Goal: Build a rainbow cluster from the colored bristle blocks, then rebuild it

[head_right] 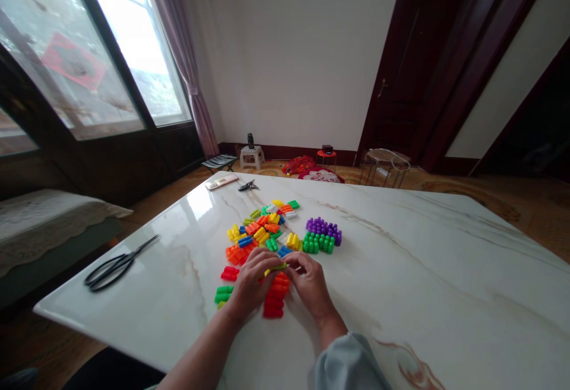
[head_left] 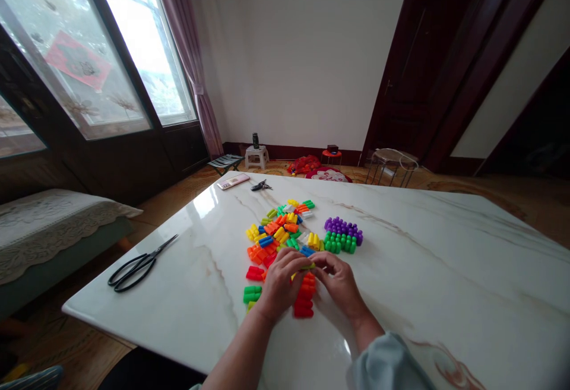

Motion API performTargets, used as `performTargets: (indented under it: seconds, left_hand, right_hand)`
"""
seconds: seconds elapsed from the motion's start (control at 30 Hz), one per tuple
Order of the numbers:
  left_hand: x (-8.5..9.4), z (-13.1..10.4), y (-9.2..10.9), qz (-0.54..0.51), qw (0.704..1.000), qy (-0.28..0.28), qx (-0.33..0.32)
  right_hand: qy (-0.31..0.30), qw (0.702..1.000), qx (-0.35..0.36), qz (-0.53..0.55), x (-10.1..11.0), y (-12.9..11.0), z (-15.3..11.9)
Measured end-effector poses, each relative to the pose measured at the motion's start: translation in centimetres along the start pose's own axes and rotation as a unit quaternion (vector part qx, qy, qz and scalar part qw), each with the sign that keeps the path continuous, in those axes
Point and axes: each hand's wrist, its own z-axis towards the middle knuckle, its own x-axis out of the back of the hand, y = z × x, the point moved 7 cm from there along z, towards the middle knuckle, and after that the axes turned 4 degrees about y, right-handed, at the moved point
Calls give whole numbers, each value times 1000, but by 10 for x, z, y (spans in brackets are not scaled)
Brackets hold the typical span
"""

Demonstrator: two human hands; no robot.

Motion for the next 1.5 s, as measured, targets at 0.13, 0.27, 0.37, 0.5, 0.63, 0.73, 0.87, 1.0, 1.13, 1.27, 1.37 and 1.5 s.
performTargets:
  seconds: [0.13, 0.27, 0.37, 0.5, 0.63, 0.73, 0.87, 1.0, 1.13, 1.27, 1.37, 1.5]
  left_hand:
    - [1, -1, -5, 30, 999, 13, 17]
    - [1, -2, -10, 6, 999, 26, 34]
    - [0, -4, -12, -27, 998, 25, 47]
    - [-3, -6, -13, -39, 997, 14, 59]
    - [-6, -9, -17, -7, 997, -4, 82]
    - [-7, -9, -21, 25, 994, -5, 103]
    - [-8, -9, -24, 53, 992, -16, 117]
    - [-10, -7, -20, 64, 991, -37, 111]
    - [-9, -6, -18, 69, 992, -33, 105]
    - [-9, -5, -17, 73, 992, -33, 98]
    - [-10, -5, -19, 76, 991, -35, 100]
    - [-12, -6, -20, 69, 991, -45, 101]
  right_hand:
    - [5, 999, -18, 39, -2, 1, -1]
    - [7, 999, -22, 24, -1, 1, -2]
    - [9, 999, -33, -4, 1, 3, -1]
    - [-7, 999, -30, -7, -2, 4, -1]
    - [8, 1000, -20, -14, 0, 4, 0]
    - [68, 996, 18, -62, 17, 2, 1]
    - [245, 947, 46, -204, 67, 7, -3]
    - [284, 901, -16, -327, 92, 30, -4]
    - [263, 900, -38, -347, 91, 43, -1]
    - [308, 889, -27, -338, 92, 30, -5]
    - [320, 869, -39, -374, 90, 18, -11]
    - [256, 868, -78, -418, 80, 14, -10]
